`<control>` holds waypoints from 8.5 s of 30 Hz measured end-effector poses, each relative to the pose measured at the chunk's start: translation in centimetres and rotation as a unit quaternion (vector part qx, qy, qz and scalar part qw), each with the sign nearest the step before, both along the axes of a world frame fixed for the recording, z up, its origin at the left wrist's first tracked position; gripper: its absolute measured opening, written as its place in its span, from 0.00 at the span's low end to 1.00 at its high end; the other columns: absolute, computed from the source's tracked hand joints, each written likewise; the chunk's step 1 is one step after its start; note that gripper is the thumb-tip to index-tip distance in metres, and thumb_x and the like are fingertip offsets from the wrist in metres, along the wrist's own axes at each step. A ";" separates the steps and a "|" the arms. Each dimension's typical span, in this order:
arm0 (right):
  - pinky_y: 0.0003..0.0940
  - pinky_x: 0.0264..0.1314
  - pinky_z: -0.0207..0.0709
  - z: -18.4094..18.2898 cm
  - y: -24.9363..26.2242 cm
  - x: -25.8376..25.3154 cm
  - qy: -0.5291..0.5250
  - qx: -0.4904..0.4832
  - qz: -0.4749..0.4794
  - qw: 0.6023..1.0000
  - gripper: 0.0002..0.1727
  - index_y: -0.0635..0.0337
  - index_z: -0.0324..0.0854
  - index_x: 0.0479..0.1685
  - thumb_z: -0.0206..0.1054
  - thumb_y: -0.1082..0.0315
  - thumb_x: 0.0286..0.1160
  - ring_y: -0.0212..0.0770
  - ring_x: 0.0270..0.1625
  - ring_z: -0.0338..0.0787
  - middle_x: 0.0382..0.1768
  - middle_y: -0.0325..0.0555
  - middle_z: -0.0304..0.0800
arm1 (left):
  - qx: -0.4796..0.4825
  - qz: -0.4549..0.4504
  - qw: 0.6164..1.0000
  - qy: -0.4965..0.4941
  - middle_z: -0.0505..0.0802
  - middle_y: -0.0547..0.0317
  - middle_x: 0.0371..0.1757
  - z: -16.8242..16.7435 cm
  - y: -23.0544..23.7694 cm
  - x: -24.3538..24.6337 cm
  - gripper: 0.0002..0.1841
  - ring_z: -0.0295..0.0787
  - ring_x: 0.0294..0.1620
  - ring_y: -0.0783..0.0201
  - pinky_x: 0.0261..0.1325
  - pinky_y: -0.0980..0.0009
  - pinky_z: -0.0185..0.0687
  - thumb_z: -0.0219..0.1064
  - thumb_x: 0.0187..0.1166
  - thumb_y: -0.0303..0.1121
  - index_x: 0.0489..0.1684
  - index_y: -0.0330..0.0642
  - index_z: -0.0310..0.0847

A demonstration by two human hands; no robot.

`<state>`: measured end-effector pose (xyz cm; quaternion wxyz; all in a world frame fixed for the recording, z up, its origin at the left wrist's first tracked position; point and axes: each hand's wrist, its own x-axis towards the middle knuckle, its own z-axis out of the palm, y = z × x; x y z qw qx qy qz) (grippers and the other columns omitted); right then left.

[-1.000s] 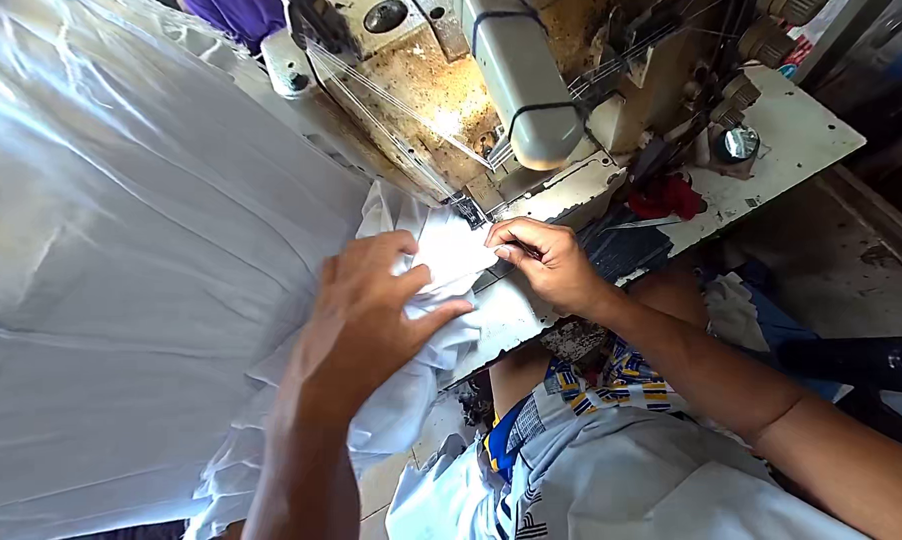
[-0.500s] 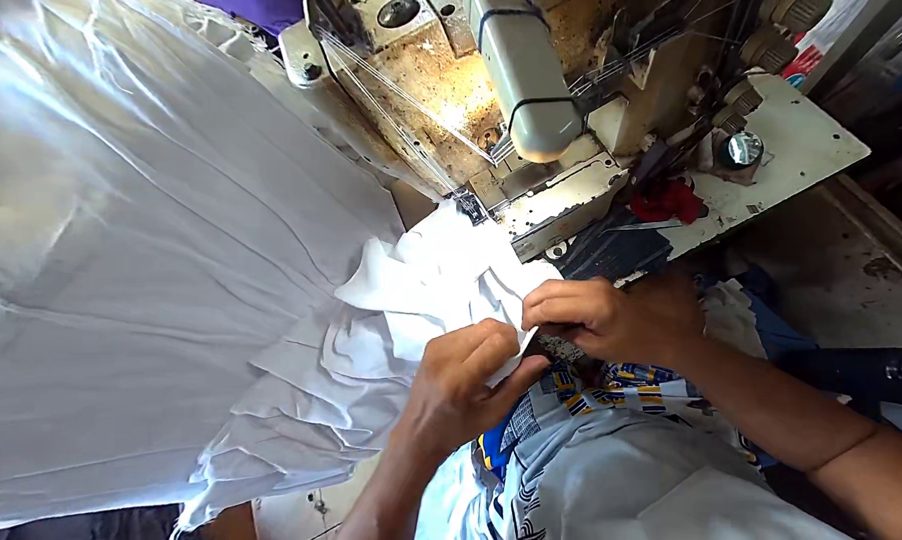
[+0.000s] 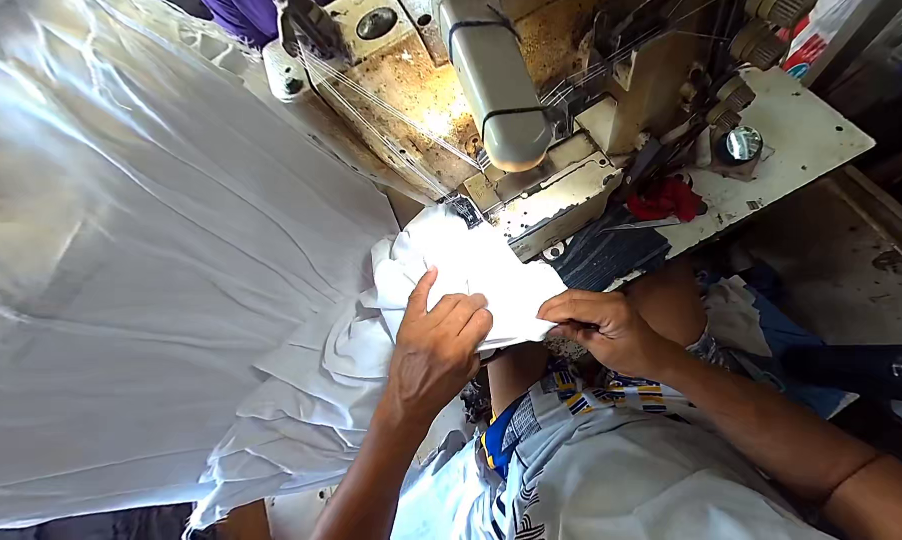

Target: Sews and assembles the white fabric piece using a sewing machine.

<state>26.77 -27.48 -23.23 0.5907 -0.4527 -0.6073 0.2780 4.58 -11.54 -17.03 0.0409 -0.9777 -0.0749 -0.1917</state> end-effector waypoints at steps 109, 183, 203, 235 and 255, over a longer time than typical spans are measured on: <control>0.26 0.51 0.88 1.6 2.4 -0.6 0.031 -0.012 -0.039 0.999 0.07 0.67 0.90 0.47 0.69 0.74 0.81 0.31 0.47 0.91 0.49 0.45 0.94 | 0.028 0.051 0.998 0.030 0.92 0.54 0.37 2.5 1.3 -0.1 0.05 0.89 0.53 0.44 0.81 0.25 0.50 0.64 0.69 0.30 0.30 0.42 0.86; 0.29 0.52 0.88 3.9 8.0 0.7 -0.015 0.010 -0.003 1.000 0.04 0.68 0.89 0.43 0.68 0.78 0.78 0.33 0.48 0.91 0.45 0.46 0.92 | -0.058 0.049 0.996 0.054 0.90 0.59 0.38 9.4 6.7 -2.6 0.27 0.87 0.46 0.55 0.55 0.47 0.78 0.68 0.73 0.65 0.45 0.48 0.90; 0.28 0.57 0.89 2.9 3.0 -0.7 -0.074 0.039 -0.050 0.995 0.07 0.66 0.88 0.45 0.66 0.73 0.84 0.33 0.53 0.92 0.49 0.45 0.93 | 0.037 0.055 0.996 -0.060 0.94 0.53 0.57 1.1 1.6 1.0 0.06 0.86 0.68 0.48 0.85 0.32 0.55 0.65 0.73 0.28 0.36 0.40 0.90; 0.31 0.57 0.87 4.6 8.4 1.3 -0.072 0.031 0.031 0.996 0.07 0.66 0.87 0.48 0.64 0.79 0.80 0.35 0.53 0.89 0.50 0.47 0.90 | -0.114 -0.025 0.993 -0.004 0.92 0.54 0.57 9.1 2.5 -1.2 0.15 0.87 0.66 0.53 0.78 0.45 0.76 0.72 0.78 0.44 0.28 0.43 0.87; 0.27 0.55 0.88 2.7 2.7 0.5 -0.054 0.011 -0.002 0.998 0.07 0.68 0.89 0.48 0.68 0.73 0.82 0.32 0.52 0.91 0.49 0.45 0.91 | 0.017 0.083 0.996 -0.003 0.84 0.49 0.74 2.0 0.8 0.9 0.06 0.76 0.78 0.41 0.85 0.29 0.48 0.68 0.71 0.34 0.36 0.47 0.91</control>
